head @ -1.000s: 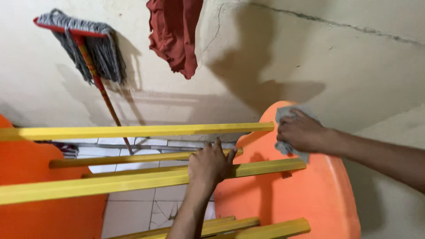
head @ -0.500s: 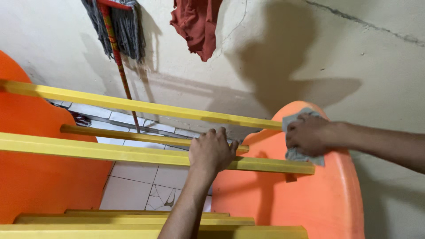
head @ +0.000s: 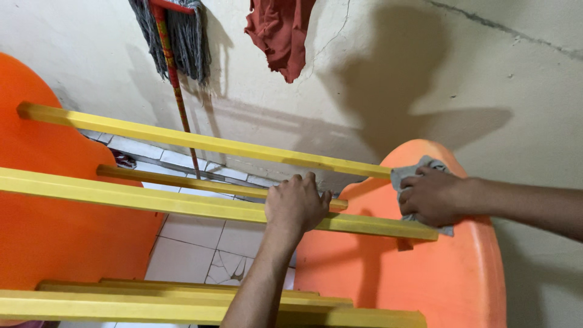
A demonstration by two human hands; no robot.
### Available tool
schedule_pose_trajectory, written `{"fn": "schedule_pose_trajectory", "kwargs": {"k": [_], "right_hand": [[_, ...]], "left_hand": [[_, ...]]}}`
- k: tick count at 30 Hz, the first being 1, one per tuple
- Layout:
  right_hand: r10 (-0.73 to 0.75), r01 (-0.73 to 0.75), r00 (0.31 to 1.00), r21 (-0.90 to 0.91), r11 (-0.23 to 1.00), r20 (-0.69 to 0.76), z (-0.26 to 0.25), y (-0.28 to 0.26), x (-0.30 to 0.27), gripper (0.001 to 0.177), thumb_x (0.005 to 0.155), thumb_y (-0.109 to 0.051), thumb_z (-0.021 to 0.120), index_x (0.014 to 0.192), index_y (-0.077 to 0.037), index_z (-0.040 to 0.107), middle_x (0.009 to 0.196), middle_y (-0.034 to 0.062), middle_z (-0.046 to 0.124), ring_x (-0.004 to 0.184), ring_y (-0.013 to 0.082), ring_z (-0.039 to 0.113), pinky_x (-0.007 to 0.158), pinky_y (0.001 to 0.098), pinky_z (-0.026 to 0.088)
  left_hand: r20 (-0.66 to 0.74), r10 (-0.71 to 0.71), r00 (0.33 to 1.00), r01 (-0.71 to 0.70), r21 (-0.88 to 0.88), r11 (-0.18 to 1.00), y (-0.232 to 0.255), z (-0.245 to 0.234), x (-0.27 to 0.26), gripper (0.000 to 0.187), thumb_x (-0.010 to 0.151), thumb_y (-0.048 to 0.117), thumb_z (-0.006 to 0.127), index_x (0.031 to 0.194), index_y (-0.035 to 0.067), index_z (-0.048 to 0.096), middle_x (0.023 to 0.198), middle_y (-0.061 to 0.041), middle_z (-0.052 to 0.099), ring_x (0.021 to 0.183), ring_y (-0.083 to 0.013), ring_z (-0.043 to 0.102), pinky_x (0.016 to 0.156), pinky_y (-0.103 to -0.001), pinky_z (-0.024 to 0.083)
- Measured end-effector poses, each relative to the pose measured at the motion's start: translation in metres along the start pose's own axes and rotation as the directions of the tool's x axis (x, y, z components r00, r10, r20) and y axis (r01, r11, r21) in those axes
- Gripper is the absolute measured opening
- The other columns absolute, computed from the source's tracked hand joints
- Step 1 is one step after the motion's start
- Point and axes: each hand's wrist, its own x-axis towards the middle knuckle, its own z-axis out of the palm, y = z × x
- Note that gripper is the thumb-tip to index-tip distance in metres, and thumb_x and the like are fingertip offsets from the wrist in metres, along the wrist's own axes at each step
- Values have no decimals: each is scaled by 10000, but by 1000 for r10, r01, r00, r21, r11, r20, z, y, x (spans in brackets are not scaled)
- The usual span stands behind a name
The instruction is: The person wipes the legs and seat of an orange plastic chair using a cloth. They then walk to a drawer, open it, and remove a folded towel.
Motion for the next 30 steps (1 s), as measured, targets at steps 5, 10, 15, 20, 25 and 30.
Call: {"fn": "schedule_pose_trajectory", "kwargs": {"k": [5, 10, 15, 20, 25, 30], "right_hand": [[227, -225, 969, 31, 974, -100, -37, 28, 19, 401, 977, -373, 517, 1360, -338, 632, 1458, -83, 520, 1462, 207, 337, 1226, 506, 244], [154, -158, 984, -44, 986, -95, -15, 8, 13, 433, 954, -336, 536, 1381, -306, 602, 1491, -89, 474, 1485, 187, 282, 1223, 531, 191], [100, -99, 994, -9, 995, 33, -6, 2, -16, 410, 968, -353, 508, 1363, -355, 619, 1517, -152, 476, 1514, 133, 284, 1262, 491, 201], [244, -248, 957, 0, 969, -157, -31, 33, 8, 435, 972, -417, 507, 1391, -321, 571, 1519, -104, 449, 1508, 188, 250, 1218, 532, 204], [189, -199, 976, -94, 975, -104, -11, 4, -17, 440, 981, -383, 500, 1409, -301, 563, 1524, -87, 453, 1506, 196, 262, 1219, 536, 216], [167, -167, 986, -11, 986, -3, -13, 0, -47, 417, 994, -454, 474, 1379, -331, 576, 1507, -153, 456, 1516, 135, 251, 1255, 489, 215]], "left_hand": [[-9, 16, 1000, -16, 24, 1000, 0, -1, 1, 514, 950, 521, 559, 1220, 88, 617, 1139, -188, 687, 1081, -381, 684, 915, -521, 527], [15, 1, 1000, -2, 33, 999, 1, -1, -1, 527, 968, 544, 530, 1215, 88, 622, 1134, -191, 693, 1083, -378, 691, 922, -514, 532], [18, 10, 1000, -11, 48, 999, 3, -1, -4, 516, 965, 534, 532, 1214, 92, 622, 1110, -186, 703, 1075, -382, 691, 907, -517, 535], [6, 11, 1000, -11, 47, 999, 4, -3, -4, 505, 946, 534, 560, 1197, 102, 637, 1121, -181, 702, 1076, -384, 685, 917, -518, 529], [12, 2, 1000, -3, 54, 999, 4, -4, -5, 500, 960, 520, 545, 1214, 98, 629, 1112, -182, 709, 1065, -385, 697, 915, -520, 541], [9, 3, 1000, -4, 53, 999, 5, -1, -3, 492, 972, 529, 531, 1174, 95, 645, 1100, -182, 708, 1068, -384, 694, 921, -533, 529]]}}
